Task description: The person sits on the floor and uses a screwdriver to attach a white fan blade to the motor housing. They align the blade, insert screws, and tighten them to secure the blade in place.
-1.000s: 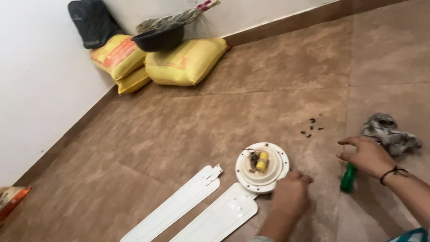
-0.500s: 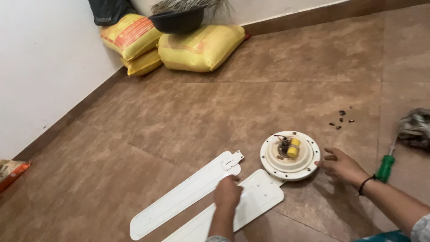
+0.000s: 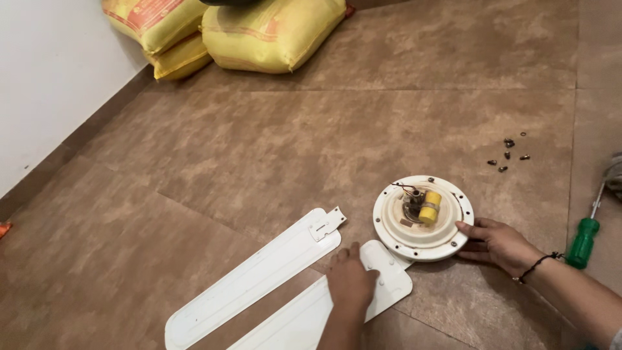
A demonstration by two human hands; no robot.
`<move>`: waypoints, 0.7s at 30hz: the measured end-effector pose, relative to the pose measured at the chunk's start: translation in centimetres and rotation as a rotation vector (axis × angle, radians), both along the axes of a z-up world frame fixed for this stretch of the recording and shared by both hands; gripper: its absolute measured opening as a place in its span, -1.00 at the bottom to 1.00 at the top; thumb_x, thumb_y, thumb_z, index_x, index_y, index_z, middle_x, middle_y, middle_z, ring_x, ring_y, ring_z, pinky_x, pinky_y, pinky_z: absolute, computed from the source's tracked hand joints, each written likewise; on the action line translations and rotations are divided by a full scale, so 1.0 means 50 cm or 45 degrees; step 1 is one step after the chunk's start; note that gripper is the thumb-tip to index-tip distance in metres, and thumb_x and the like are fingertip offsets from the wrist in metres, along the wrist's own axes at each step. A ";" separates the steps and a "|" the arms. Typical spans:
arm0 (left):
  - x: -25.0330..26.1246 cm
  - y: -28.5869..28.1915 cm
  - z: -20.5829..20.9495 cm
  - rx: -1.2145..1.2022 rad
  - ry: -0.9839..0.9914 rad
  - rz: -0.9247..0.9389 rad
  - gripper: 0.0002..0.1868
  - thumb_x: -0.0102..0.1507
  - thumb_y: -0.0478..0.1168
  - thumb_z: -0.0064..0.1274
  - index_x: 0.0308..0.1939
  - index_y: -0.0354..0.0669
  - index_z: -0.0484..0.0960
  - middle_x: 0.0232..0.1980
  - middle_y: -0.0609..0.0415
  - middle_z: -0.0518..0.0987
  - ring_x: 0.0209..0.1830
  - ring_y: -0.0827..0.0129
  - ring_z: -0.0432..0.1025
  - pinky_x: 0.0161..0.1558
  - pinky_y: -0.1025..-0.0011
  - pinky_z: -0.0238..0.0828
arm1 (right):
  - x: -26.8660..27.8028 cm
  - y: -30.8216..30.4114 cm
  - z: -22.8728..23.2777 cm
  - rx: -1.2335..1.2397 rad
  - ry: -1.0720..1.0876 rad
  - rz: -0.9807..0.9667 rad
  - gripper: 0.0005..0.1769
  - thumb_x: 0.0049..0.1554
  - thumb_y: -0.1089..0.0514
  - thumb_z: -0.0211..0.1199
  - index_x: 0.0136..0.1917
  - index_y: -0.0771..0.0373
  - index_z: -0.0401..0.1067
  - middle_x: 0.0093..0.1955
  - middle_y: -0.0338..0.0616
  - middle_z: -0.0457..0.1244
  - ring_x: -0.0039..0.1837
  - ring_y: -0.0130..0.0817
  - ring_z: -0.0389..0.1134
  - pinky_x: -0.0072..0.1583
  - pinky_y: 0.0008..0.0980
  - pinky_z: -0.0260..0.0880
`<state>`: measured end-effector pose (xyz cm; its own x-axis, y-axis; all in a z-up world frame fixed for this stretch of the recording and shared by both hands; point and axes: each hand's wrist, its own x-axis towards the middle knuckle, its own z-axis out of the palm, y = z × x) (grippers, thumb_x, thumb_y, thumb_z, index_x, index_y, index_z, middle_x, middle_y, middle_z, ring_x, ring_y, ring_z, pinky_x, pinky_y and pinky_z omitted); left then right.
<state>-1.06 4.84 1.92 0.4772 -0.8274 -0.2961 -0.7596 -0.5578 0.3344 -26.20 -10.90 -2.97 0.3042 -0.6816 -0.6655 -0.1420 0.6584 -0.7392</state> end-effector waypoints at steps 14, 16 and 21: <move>0.056 0.027 -0.017 0.110 0.077 0.170 -0.54 0.08 -0.07 0.41 0.04 0.02 0.70 0.20 0.03 0.54 0.26 0.13 0.41 0.25 0.15 0.33 | 0.009 0.036 -0.002 0.119 -0.176 -0.017 -0.49 0.18 0.13 0.22 0.32 0.45 0.28 0.27 0.08 0.28 0.28 -0.20 0.39 0.29 -0.24 0.51; 0.077 0.035 -0.033 0.081 0.121 0.217 -0.62 0.08 -0.09 0.40 -0.04 -0.01 0.76 0.14 0.03 0.61 0.16 0.13 0.50 0.20 0.17 0.40 | 0.009 0.038 -0.001 0.122 -0.133 0.035 -0.50 0.18 0.09 0.23 0.28 0.46 0.33 0.24 0.13 0.32 0.25 -0.15 0.41 0.27 -0.22 0.53; 0.128 0.036 -0.043 0.130 0.297 0.271 -0.62 0.08 -0.13 0.40 -0.04 -0.04 0.74 -0.01 -0.01 0.72 0.00 0.22 0.61 0.10 0.25 0.48 | 0.012 0.044 -0.002 0.207 0.035 0.282 -0.36 0.14 -0.14 0.23 0.21 0.50 0.43 0.12 0.32 0.43 0.15 -0.01 0.53 0.17 -0.19 0.60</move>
